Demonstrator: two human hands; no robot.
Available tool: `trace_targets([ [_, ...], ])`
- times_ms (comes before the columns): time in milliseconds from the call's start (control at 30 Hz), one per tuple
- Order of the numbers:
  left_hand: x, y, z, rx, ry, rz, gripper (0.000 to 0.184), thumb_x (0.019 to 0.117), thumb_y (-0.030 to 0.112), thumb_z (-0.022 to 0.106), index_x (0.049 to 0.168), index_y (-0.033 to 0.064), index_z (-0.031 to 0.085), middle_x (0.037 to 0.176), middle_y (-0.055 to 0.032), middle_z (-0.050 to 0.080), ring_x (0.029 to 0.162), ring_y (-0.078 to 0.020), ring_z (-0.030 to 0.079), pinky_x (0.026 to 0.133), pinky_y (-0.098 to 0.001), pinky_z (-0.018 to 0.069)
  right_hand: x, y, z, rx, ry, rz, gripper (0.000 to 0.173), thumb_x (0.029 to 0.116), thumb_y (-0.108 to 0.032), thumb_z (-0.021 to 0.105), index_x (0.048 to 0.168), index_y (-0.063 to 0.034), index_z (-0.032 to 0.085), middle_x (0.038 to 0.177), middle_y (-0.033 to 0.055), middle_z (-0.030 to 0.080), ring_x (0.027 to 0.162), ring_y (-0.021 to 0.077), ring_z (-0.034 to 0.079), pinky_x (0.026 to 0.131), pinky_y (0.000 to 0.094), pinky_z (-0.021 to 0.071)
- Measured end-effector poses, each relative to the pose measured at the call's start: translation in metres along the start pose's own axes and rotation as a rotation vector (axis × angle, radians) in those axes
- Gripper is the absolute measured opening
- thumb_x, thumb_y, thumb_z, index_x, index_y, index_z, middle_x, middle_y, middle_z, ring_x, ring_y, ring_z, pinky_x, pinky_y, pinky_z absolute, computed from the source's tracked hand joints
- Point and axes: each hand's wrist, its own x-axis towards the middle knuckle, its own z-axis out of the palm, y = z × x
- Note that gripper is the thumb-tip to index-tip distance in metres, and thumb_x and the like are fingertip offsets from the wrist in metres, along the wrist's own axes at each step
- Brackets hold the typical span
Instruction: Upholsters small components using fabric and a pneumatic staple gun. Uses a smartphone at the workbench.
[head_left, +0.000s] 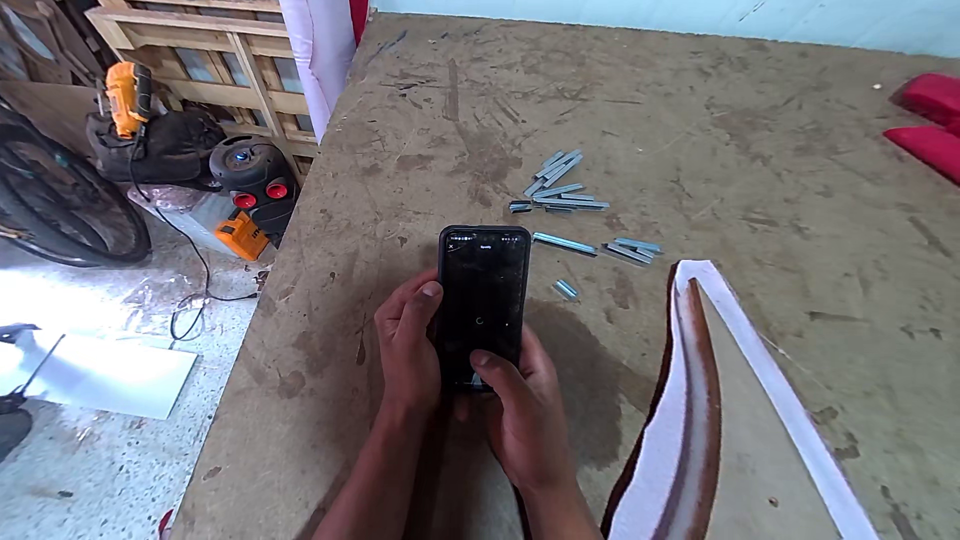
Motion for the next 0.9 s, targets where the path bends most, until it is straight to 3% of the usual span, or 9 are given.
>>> trace_targets([
  [500, -0.001, 0.000, 0.000, 0.009, 0.003, -0.010, 0.039, 0.1056, 0.033, 0.046, 0.115, 0.0060, 0.072, 0.096, -0.0138, 0.071, 0.081, -0.0194, 0.071, 0.070, -0.0382, 0.0618, 0.000, 0.000, -0.001, 0.006, -0.007, 0.000, 0.040, 0.0965, -0.016, 0.061, 0.133, 0.0001, 0.054, 0.102, 0.0240, 0.066, 0.070, 0.0286, 0.068, 0.048, 0.0360, 0.0572],
  [667, -0.001, 0.000, -0.001, 0.001, 0.008, -0.005, 0.039, 0.1051, 0.033, 0.047, 0.115, 0.0065, 0.073, 0.097, -0.0130, 0.072, 0.084, -0.0189, 0.071, 0.073, -0.0384, 0.0618, 0.000, 0.000, -0.011, 0.178, -0.143, 0.023, 0.055, 0.0968, -0.034, 0.064, 0.140, -0.0048, 0.048, 0.111, 0.0227, 0.065, 0.077, 0.0284, 0.070, 0.055, 0.0393, 0.0605],
  [900, -0.001, 0.001, -0.001, 0.015, 0.004, 0.009, 0.037, 0.1050, 0.032, 0.047, 0.115, 0.0069, 0.073, 0.095, -0.0113, 0.072, 0.081, -0.0171, 0.071, 0.071, -0.0367, 0.0620, 0.000, 0.003, -0.013, 0.283, -0.161, 0.007, 0.048, 0.1005, -0.037, 0.055, 0.139, -0.0082, 0.054, 0.114, 0.0225, 0.065, 0.083, 0.0292, 0.071, 0.060, 0.0422, 0.0617],
])
